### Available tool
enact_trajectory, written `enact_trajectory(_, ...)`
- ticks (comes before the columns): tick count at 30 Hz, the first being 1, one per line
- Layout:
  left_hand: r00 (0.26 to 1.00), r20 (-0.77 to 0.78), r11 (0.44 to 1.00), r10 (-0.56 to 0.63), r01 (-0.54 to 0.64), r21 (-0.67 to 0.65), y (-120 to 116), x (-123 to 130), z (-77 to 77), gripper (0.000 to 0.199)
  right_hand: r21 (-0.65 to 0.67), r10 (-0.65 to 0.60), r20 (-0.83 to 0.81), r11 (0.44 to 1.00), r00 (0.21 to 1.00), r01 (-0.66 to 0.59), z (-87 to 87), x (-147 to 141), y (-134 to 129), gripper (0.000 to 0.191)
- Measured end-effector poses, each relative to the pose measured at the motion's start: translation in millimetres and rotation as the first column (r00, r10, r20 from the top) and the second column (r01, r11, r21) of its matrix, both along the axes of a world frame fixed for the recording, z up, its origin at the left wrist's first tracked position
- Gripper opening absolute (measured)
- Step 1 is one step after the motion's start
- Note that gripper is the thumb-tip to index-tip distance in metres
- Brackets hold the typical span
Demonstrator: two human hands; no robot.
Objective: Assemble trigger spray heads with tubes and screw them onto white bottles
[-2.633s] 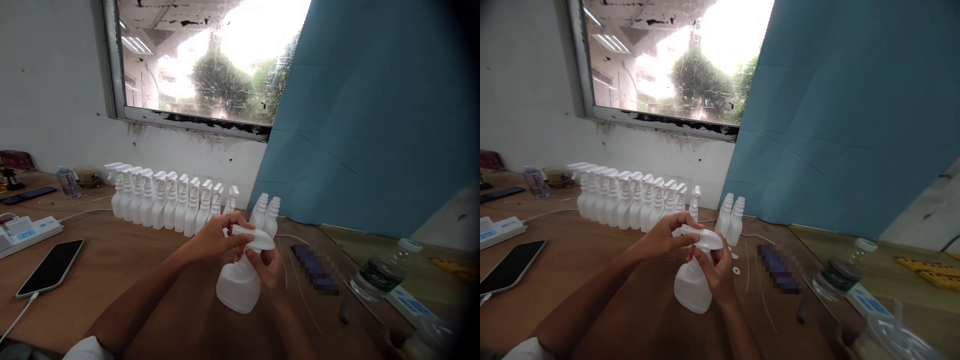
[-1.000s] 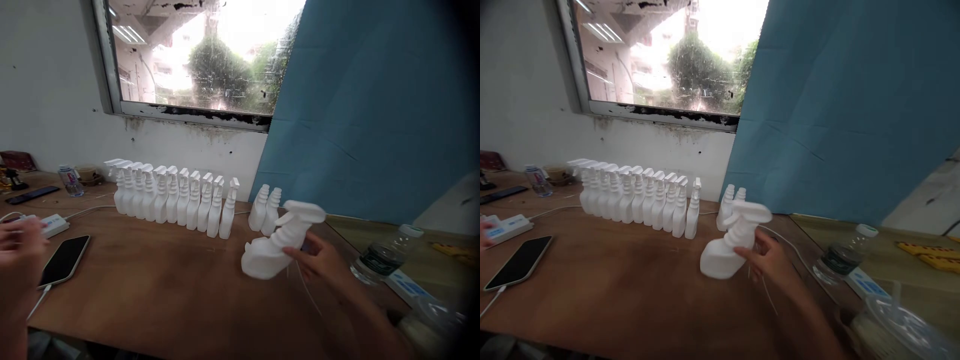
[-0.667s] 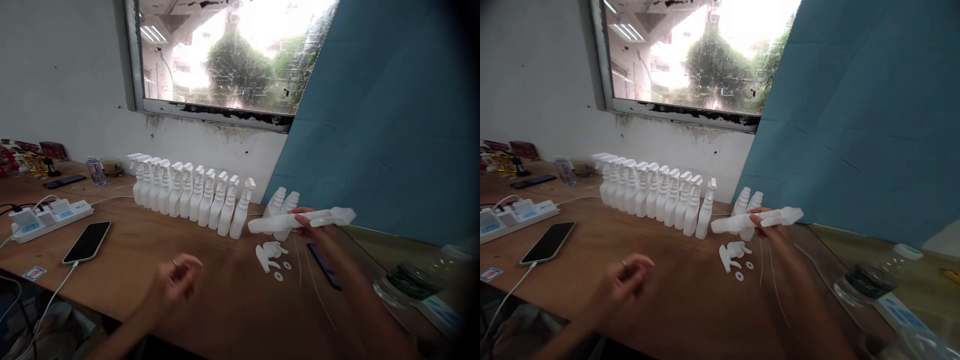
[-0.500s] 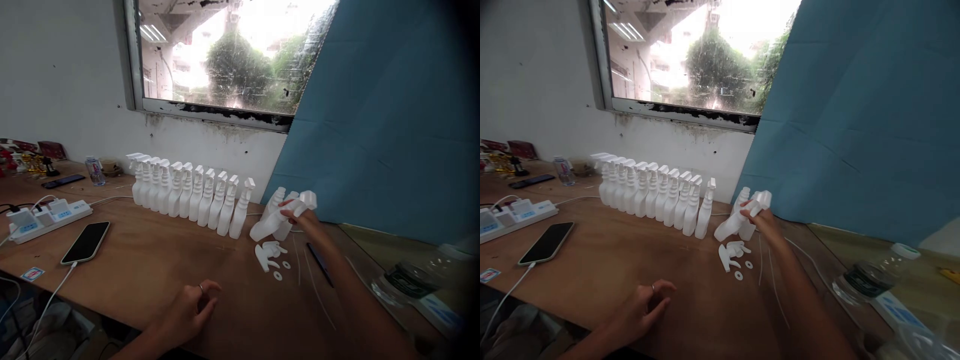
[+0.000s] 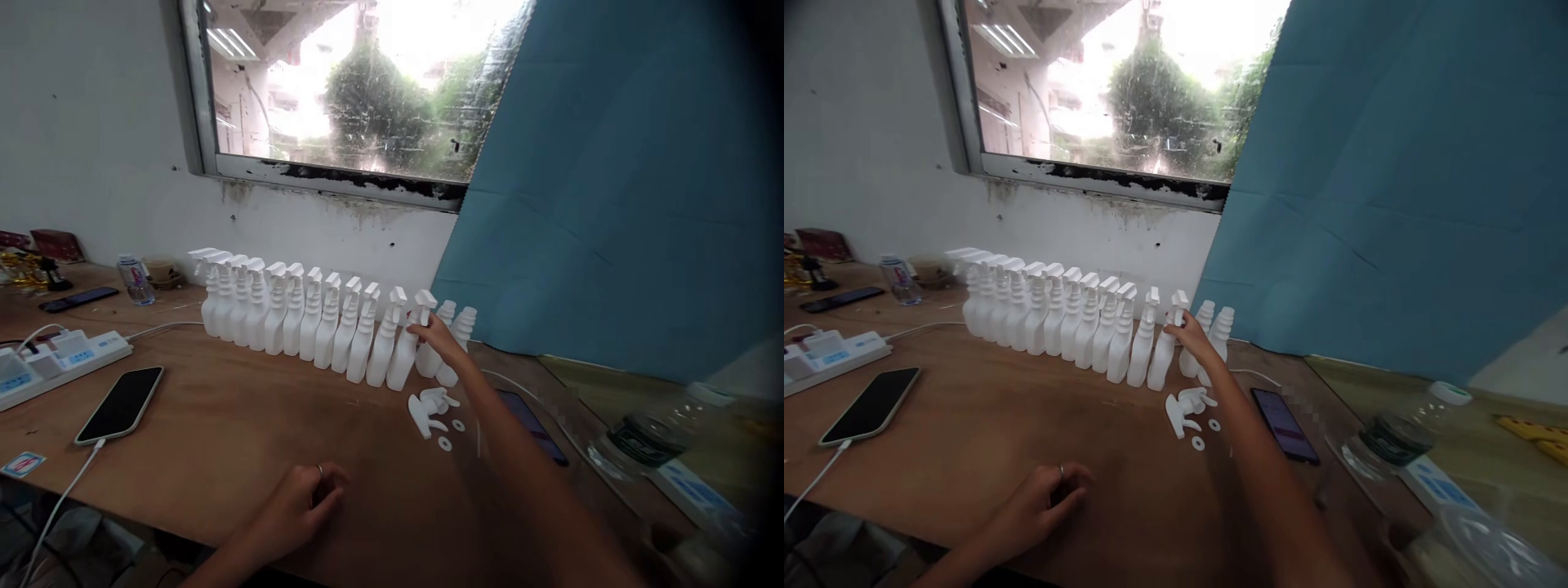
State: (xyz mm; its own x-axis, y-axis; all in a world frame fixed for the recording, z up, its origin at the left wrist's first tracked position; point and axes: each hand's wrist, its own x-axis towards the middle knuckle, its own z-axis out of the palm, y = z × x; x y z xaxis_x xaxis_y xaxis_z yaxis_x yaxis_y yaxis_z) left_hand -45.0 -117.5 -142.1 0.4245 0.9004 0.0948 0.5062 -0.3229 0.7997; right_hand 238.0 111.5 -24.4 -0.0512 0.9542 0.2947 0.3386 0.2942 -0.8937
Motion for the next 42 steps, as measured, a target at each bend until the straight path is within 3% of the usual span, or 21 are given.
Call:
enact_trajectory(9, 0.998, 0.018, 0.998, -0.053, 0.053, 0.015, 1.5, 1.0, 1.0, 0.025, 0.048, -0.005, -0.032, 0.999, 0.999, 0.007, -17.0, -5.0, 4.4, 0.035)
enact_trajectory(15, 0.993, -0.112, 0.997, 0.033, -0.026, 0.067, 13.7, 14.8, 0.4, 0.027, 0.070, -0.019, -0.068, 0.997, 0.998, 0.024, -23.5, 0.8, 0.6, 0.041)
enact_trajectory(20, 0.941, -0.336, 0.984, 0.030, 0.032, 0.176, 44.2, 51.9, 5.0, 0.022, 0.052, 0.038, -0.034, 0.998, 0.999, -0.036, -22.1, 9.2, -11.4, 0.057)
enact_trajectory(25, 0.944, -0.327, 0.962, 0.046, 0.047, 0.270, 83.7, 101.8, 7.6, 0.028, 0.033, 0.083, 0.027, 0.996, 0.996, -0.084, -21.2, 19.4, -20.6, 0.066)
enact_trajectory(28, 0.957, -0.292, 0.929, -0.007, 0.115, 0.353, 100.7, 126.9, 11.8, 0.040, 0.043, 0.050, 0.055, 0.998, 0.997, -0.053, -26.7, 30.5, -28.7, 0.069)
enact_trajectory(31, 0.954, -0.281, 0.876, -0.105, 0.223, 0.428, 110.3, 144.3, 12.8, 0.057, 0.071, -0.032, 0.091, 0.997, 0.995, 0.025, -40.3, 48.7, -50.5, 0.062)
enact_trajectory(34, 0.950, -0.254, 0.831, -0.180, 0.285, 0.478, 114.2, 148.2, 7.1, 0.052, 0.081, -0.102, 0.176, 0.993, 0.979, 0.089, -61.8, 67.1, -89.0, 0.038)
enact_trajectory(38, 0.960, -0.184, 0.850, -0.209, 0.272, 0.451, 115.2, 130.9, -2.9, 0.036, 0.091, -0.091, 0.347, 0.994, 0.933, 0.063, -92.0, 75.8, -142.2, 0.024)
enact_trajectory(42, 0.975, -0.145, 0.877, -0.169, 0.216, 0.430, 115.2, 101.9, -6.6, 0.013, 0.118, -0.065, 0.466, 0.993, 0.882, 0.011, -110.4, 70.6, -166.7, 0.017)
